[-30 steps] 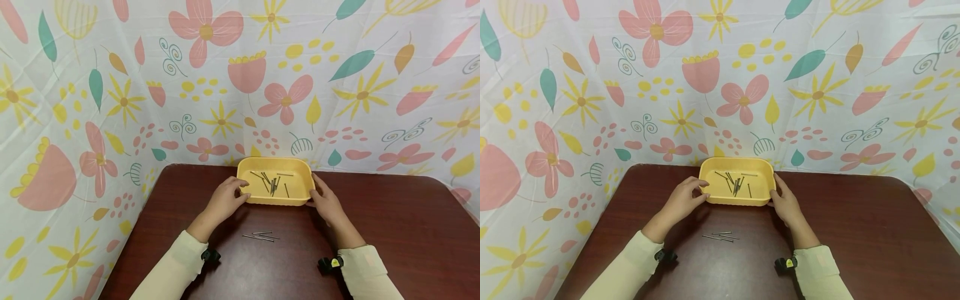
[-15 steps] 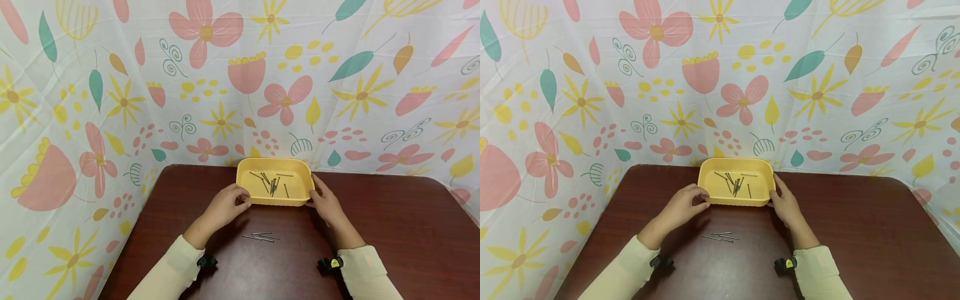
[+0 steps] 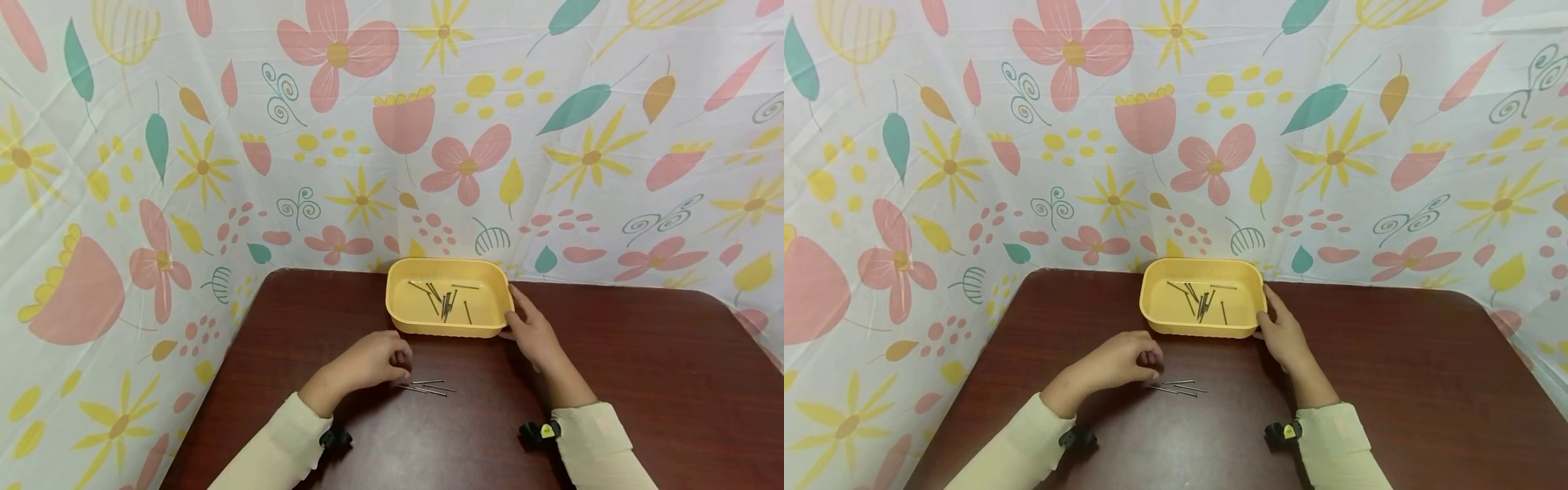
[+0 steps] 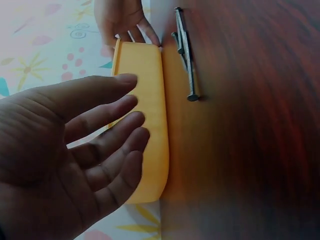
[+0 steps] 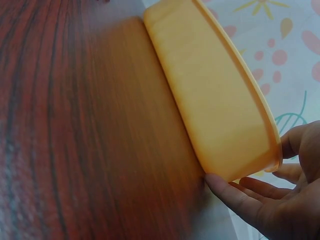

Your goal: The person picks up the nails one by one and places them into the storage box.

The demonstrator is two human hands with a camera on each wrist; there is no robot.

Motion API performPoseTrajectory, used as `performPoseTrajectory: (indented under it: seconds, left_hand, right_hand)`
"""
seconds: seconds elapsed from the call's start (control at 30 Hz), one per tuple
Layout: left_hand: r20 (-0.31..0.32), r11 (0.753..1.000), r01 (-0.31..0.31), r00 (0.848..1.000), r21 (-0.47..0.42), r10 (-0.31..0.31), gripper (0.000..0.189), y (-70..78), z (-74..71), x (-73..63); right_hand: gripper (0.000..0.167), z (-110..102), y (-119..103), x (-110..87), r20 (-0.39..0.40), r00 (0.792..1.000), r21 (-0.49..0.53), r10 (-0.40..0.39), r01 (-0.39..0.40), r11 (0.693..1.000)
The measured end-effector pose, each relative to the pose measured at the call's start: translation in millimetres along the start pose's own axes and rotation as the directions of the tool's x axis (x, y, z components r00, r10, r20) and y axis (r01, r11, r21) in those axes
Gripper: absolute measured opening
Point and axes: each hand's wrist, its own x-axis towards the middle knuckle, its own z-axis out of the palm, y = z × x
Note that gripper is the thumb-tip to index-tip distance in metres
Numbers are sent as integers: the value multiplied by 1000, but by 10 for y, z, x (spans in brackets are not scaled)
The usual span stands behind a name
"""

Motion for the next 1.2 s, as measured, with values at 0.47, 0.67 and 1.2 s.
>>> performPoseTrajectory:
  seconds: [0.47, 0.67, 1.2]
  left_hand:
    - [96, 994, -34, 995, 105, 24, 15, -18, 62, -25]
    - [105, 991, -32, 994, 129, 18, 15, -38, 99, -41]
    - [106, 989, -37, 994, 145, 22, 17, -51, 142, -48]
  right_hand:
    - [61, -16, 10, 12, -4, 1000, 4, -5, 5, 1000]
    - [61, -12, 11, 0, 4, 1000, 14, -19, 19, 1000]
    - [61, -10, -6, -2, 2, 1000, -9, 2, -2, 1000]
